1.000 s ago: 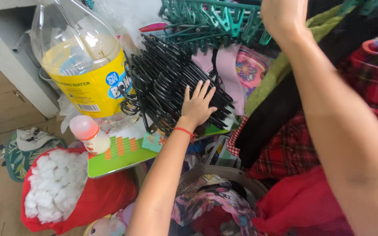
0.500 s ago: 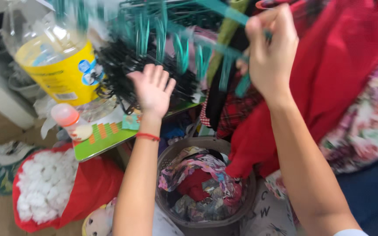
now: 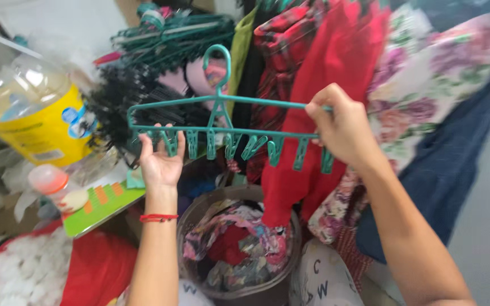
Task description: The person sits on the floor and sorts through a basket of clothes. They pick up items one by one, place them on hangers, and hang them on a nearby rack. The person handles various garments including a floral shirt, a blue dress, and a red shirt.
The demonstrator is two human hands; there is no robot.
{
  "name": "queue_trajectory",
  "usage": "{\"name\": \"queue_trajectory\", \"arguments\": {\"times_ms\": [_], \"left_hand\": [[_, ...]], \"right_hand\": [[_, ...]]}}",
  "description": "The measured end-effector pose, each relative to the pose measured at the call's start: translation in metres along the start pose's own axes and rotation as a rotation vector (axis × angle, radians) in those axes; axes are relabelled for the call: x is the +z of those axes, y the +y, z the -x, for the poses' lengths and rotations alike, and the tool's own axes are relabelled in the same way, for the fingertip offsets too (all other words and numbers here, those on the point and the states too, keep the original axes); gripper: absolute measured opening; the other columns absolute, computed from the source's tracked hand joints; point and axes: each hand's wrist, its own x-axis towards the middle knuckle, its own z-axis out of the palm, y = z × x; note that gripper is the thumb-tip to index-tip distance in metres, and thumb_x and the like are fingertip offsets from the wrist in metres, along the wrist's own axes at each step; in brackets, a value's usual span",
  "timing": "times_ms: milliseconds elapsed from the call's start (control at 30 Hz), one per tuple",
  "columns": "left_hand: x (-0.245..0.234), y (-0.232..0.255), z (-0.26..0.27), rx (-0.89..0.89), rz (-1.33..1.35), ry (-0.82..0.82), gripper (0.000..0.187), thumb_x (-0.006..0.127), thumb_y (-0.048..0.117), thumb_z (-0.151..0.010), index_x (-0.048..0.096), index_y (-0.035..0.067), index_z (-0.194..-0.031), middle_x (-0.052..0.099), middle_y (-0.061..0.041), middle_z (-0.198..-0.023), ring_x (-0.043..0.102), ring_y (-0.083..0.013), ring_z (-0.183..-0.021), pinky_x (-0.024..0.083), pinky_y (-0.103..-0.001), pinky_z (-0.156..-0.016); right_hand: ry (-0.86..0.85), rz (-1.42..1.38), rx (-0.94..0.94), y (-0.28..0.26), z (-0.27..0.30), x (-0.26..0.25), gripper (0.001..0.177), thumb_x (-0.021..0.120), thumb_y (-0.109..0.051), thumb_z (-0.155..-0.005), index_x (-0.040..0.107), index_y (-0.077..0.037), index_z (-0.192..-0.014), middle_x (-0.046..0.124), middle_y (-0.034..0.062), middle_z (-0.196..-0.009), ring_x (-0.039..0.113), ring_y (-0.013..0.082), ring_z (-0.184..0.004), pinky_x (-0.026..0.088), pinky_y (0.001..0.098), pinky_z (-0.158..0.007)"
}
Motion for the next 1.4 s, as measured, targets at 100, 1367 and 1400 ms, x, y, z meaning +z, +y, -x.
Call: {"name": "queue_trajectory", "arguments": {"times_ms": [100,1367,1400], "left_hand": [[0.025,-0.017,0.004,-0.005,0.062,-0.01,0.027,0.061,0.032,-0.106,0.063,0.005,-0.109,0.066,-0.012,-0.117,0.065,-0.0295,-0.125,0.053,-0.056,-0.107],[0.255,-0.245,0.142,0.221,-0.866,-0.928,0.07,0.067,0.019,-0.109,0.027,0.012,-0.166,0.031,-0.014,-0.171,0.04,-0.0258,-0.156,0.039,-0.042,-0.127],[0.252,-0.244,0.144,0.3,-0.896,-0.945,0.066,0.068,0.016,-0.11,0.029,0.012,-0.164,0.033,-0.014,-0.171,0.039,-0.0261,-0.157,0.035,-0.041,-0.131]], "right_hand": [[0.151,0.536,-0.307,-0.013,0.012,-0.024,0.016,0.064,-0.02,-0.105,0.062,-0.004,-0.108,0.071,0.0127,-0.093,0.067,0.0347,-0.077,0.05,0.046,-0.062],[0.415,0.702,-0.241,0.112,-0.051,-0.253,0.038,0.053,-0.029,-0.113,0.07,0.004,-0.11,0.068,0.033,-0.102,0.062,0.0542,-0.091,0.049,0.0573,-0.078],[0.447,0.747,-0.283,0.116,-0.053,-0.25,0.036,0.054,-0.028,-0.113,0.072,0.004,-0.11,0.069,0.0323,-0.103,0.062,0.0542,-0.091,0.05,0.0579,-0.078]]}}
